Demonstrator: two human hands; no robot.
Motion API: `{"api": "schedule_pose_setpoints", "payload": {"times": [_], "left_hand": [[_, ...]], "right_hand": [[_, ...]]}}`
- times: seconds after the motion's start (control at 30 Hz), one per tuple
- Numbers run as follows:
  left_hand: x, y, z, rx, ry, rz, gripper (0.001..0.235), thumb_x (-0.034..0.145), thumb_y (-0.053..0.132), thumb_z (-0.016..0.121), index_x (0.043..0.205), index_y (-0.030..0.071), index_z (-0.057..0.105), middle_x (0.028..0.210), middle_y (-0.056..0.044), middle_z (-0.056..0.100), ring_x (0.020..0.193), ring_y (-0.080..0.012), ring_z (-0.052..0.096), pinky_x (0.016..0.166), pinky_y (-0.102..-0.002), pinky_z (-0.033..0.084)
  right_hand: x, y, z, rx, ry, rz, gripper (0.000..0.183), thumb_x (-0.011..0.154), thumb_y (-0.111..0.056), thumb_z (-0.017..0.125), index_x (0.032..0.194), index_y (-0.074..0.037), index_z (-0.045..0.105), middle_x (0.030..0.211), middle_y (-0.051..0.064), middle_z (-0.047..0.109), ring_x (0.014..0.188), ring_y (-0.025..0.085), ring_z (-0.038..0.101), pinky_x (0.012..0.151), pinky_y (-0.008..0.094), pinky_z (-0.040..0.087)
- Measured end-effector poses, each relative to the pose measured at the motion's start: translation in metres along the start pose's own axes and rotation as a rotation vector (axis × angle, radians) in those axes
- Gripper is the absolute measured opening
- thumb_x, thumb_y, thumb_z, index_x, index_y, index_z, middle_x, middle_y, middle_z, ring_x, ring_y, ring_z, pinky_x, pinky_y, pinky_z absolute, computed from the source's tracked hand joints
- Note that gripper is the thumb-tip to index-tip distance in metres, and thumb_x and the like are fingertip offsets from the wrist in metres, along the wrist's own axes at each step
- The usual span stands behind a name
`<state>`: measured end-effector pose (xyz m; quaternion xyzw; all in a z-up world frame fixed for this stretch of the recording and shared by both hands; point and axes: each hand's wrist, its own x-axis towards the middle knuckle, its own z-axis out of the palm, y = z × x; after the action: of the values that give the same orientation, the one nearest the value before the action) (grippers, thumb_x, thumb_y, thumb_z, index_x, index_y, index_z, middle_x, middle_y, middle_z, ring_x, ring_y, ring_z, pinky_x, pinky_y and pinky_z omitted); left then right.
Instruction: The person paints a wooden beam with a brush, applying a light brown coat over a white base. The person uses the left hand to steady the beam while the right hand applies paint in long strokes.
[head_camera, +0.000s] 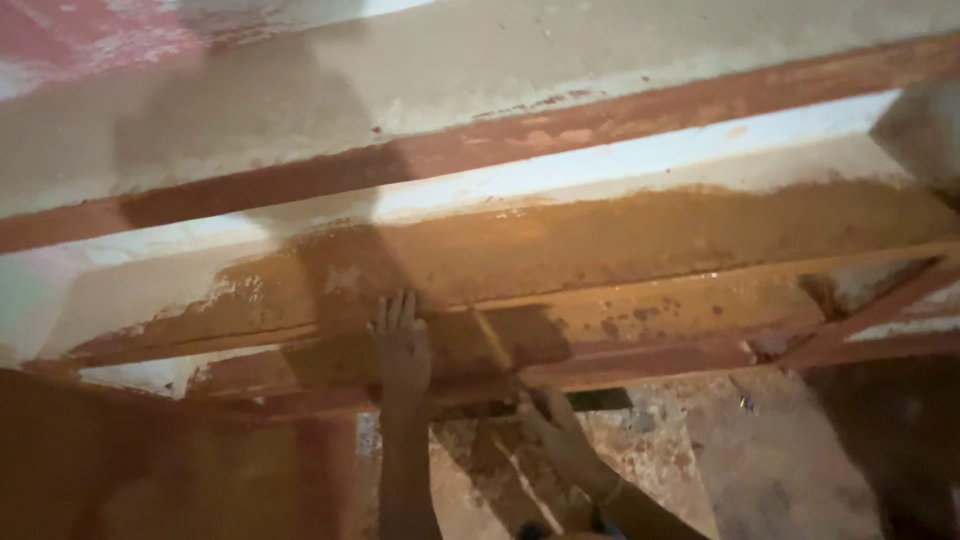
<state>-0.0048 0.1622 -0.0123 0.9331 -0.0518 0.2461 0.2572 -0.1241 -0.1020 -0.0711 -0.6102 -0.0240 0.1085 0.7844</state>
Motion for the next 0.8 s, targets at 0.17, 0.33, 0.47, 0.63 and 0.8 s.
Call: {"api": "schedule_pose_setpoints", "payload": {"times": [0.17,0.33,0.47,0.63,0.8], "left_hand": [[0.009,-0.001,0.003,0.125,-0.031,-0.008,0.055,0.105,0.036,0.041,0.152,0.009,0.048,0.161,-0.015,0.043,0.152,-0.0412,0.029,0.12,-0.067,0.016],[0.006,0.003,0.0,0.053,-0.007,-0.012,0.053,0.106,0.036,0.041,0.152,0.012,0.049,0.162,-0.012,0.044,0.155,-0.0385,0.029,0.124,-0.066,0.016],[0.004,0.003,-0.007,0.003,-0.014,0.028,0.054,0.107,0.036,0.042,0.155,0.011,0.047,0.165,-0.01,0.04,0.155,-0.0386,0.027,0.123,-0.067,0.014],[0.008,0.002,-0.016,0.105,-0.107,0.061,0.059,0.104,0.035,0.043,0.157,0.011,0.04,0.167,-0.01,0.036,0.155,-0.0369,0.026,0.118,-0.071,0.01],[0.011,-0.003,-0.028,0.153,-0.11,0.124,0.056,0.104,0.031,0.049,0.157,0.014,0.041,0.165,-0.006,0.04,0.153,-0.0306,0.032,0.119,-0.072,0.012]], "right_hand": [[-0.01,-0.013,-0.076,0.211,0.214,-0.003,0.026,0.102,-0.016,0.057,0.125,-0.004,0.06,0.069,-0.003,0.04,0.054,0.008,0.036,0.046,0.026,0.032],[-0.055,-0.066,-0.11,0.183,0.553,0.152,0.025,0.103,-0.011,0.05,0.126,-0.005,0.056,0.076,0.002,0.047,0.059,0.01,0.043,0.048,0.026,0.036],[-0.072,-0.121,-0.102,0.004,0.695,0.102,0.029,0.099,-0.002,0.048,0.128,-0.004,0.051,0.093,0.009,0.058,0.064,0.011,0.049,0.052,0.027,0.044],[-0.031,-0.096,-0.055,-0.696,0.678,-0.361,0.028,0.099,-0.001,0.054,0.126,-0.01,0.052,0.097,0.009,0.058,0.064,0.009,0.049,0.049,0.026,0.045],[0.01,-0.024,0.007,0.111,0.412,-0.175,0.023,0.106,-0.018,0.052,0.128,-0.01,0.051,0.087,0.0,0.05,0.053,0.007,0.039,0.042,0.022,0.037]]}}
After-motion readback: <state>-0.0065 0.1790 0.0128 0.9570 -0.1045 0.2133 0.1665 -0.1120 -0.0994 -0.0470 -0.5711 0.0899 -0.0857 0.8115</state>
